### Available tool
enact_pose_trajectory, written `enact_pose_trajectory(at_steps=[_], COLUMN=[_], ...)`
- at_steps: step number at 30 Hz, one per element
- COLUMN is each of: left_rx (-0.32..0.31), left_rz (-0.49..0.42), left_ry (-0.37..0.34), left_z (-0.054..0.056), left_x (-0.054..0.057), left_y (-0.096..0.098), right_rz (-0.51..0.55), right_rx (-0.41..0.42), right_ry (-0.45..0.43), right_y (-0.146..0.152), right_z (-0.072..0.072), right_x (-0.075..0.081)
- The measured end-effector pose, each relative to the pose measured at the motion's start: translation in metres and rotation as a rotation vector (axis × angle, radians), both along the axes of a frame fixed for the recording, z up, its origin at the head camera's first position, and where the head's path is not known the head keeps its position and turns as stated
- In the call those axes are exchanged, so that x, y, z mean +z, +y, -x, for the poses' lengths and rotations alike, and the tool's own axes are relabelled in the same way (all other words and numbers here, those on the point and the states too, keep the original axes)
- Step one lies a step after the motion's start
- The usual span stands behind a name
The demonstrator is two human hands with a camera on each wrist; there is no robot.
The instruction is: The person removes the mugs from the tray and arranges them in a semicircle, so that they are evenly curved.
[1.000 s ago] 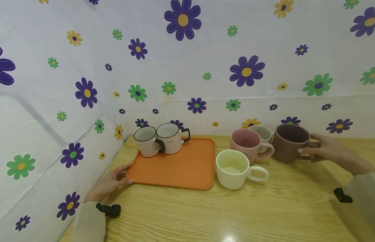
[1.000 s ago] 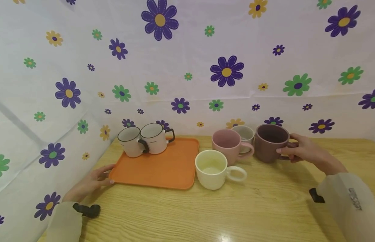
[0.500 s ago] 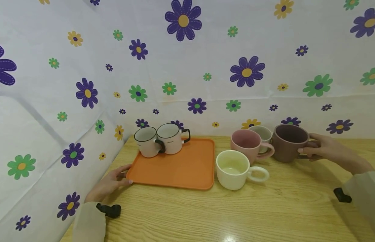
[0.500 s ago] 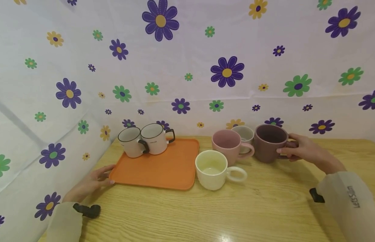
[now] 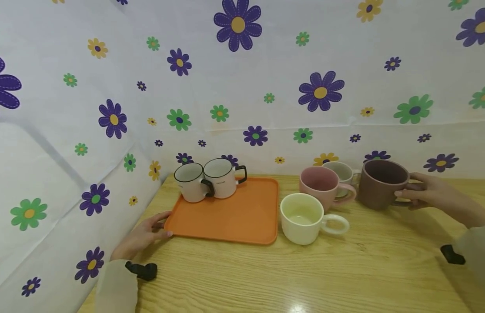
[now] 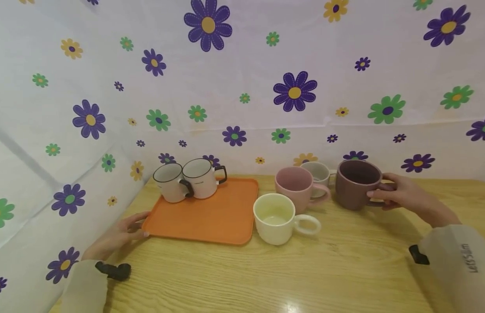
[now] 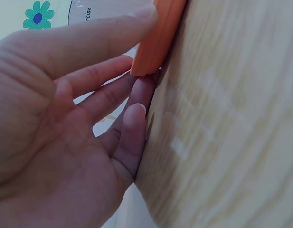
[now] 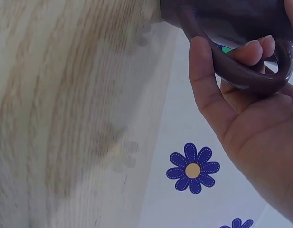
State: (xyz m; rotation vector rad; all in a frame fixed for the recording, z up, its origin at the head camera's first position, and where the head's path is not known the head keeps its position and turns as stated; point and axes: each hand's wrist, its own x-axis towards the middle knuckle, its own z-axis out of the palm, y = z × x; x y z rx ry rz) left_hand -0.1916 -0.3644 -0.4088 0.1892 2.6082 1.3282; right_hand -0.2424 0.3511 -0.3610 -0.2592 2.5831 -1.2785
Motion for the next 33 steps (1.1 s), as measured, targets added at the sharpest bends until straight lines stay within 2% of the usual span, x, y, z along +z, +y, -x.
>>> enact_pose_trajectory(at_steps=[15, 22, 33], left_rx=[-0.008, -0.016, -0.019], left_rz=[-0.004, -0.003, -0.024], left_ry=[-0.01, -0.005, -0.02], left_z=[0.0, 0.001, -0.001], left_x=[0.003, 0.001, 0.002], left_y=[0.001, -0.002, -0.001], right_rz=[0.052, -0.019, 0.045], right_rx=[-0.011, 0.035, 0.039], right_ry=[0.011, 0.067, 0.057], right_y=[-0.015, -0.014, -0.014], right_z=[0.004, 0.004, 0.011], right_x=[0.003, -0.001, -0.003])
